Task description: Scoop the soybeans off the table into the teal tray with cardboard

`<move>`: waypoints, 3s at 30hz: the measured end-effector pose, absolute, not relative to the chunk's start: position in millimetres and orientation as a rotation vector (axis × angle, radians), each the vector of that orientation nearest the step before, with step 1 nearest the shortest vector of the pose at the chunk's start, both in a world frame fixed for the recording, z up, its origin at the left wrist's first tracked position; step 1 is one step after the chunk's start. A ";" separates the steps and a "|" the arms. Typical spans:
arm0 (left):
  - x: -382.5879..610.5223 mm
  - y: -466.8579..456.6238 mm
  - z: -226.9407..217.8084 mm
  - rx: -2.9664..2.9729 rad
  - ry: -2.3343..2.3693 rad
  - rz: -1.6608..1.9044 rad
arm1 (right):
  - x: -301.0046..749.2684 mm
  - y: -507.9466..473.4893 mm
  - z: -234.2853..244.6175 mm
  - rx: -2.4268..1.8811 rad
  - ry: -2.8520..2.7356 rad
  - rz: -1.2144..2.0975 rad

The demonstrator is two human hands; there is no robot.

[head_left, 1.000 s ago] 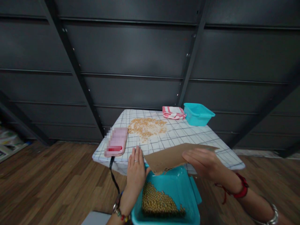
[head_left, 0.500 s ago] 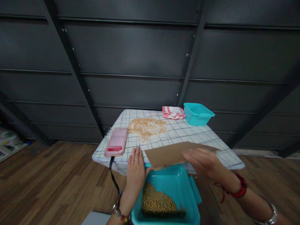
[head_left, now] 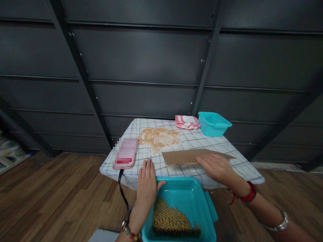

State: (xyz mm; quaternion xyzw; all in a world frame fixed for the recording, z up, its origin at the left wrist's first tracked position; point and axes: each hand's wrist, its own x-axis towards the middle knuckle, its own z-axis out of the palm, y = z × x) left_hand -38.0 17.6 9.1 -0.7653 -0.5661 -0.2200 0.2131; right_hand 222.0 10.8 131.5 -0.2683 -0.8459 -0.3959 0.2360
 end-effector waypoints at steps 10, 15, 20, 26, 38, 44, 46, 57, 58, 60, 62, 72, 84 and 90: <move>-35.5 16.9 11.6 -2.094 -1.547 -0.642 | 211.4 7.4 133.0 -0.742 -2.380 -1.031; -35.5 16.0 12.3 -2.090 -1.568 -0.651 | 223.4 30.0 131.4 -0.709 -2.327 -1.109; -35.8 16.1 11.3 -2.084 -1.572 -0.660 | 235.2 29.0 139.0 -0.642 -2.298 -1.037; -33.6 17.4 11.2 -2.042 -1.540 -0.681 | 241.9 35.1 139.1 -0.627 -2.343 -1.002; -31.7 19.6 7.3 -2.042 -1.543 -0.732 | 267.8 81.6 154.2 -0.880 -2.167 -0.876; -30.3 18.9 10.6 -2.012 -1.496 -0.733 | 252.6 130.5 165.1 -0.957 -2.116 -0.865; -29.9 18.6 12.3 -1.988 -1.469 -0.724 | 240.1 143.9 163.2 -0.963 -2.115 -0.860; -20.1 22.0 13.5 -1.937 -1.411 -0.768 | 213.7 161.7 134.1 -0.976 -2.135 -0.847; -19.4 22.2 13.5 -1.937 -1.413 -0.771 | 214.8 162.9 132.0 -0.975 -2.135 -0.847; -18.3 22.6 13.6 -1.936 -1.426 -0.769 | 216.2 165.0 128.7 -0.967 -2.139 -0.846; -17.9 22.9 13.4 -1.932 -1.430 -0.768 | 217.0 166.0 127.0 -0.948 -2.148 -0.844; -19.6 24.4 10.6 -1.946 -1.421 -0.763 | 224.5 158.7 130.9 -0.859 -2.152 -0.840; -16.4 25.9 12.1 -1.903 -1.402 -0.737 | 222.2 157.7 127.6 -0.794 -2.218 -0.824; -20.1 26.4 9.2 -1.960 -1.431 -0.743 | 225.0 151.8 139.9 -0.788 -2.219 -0.829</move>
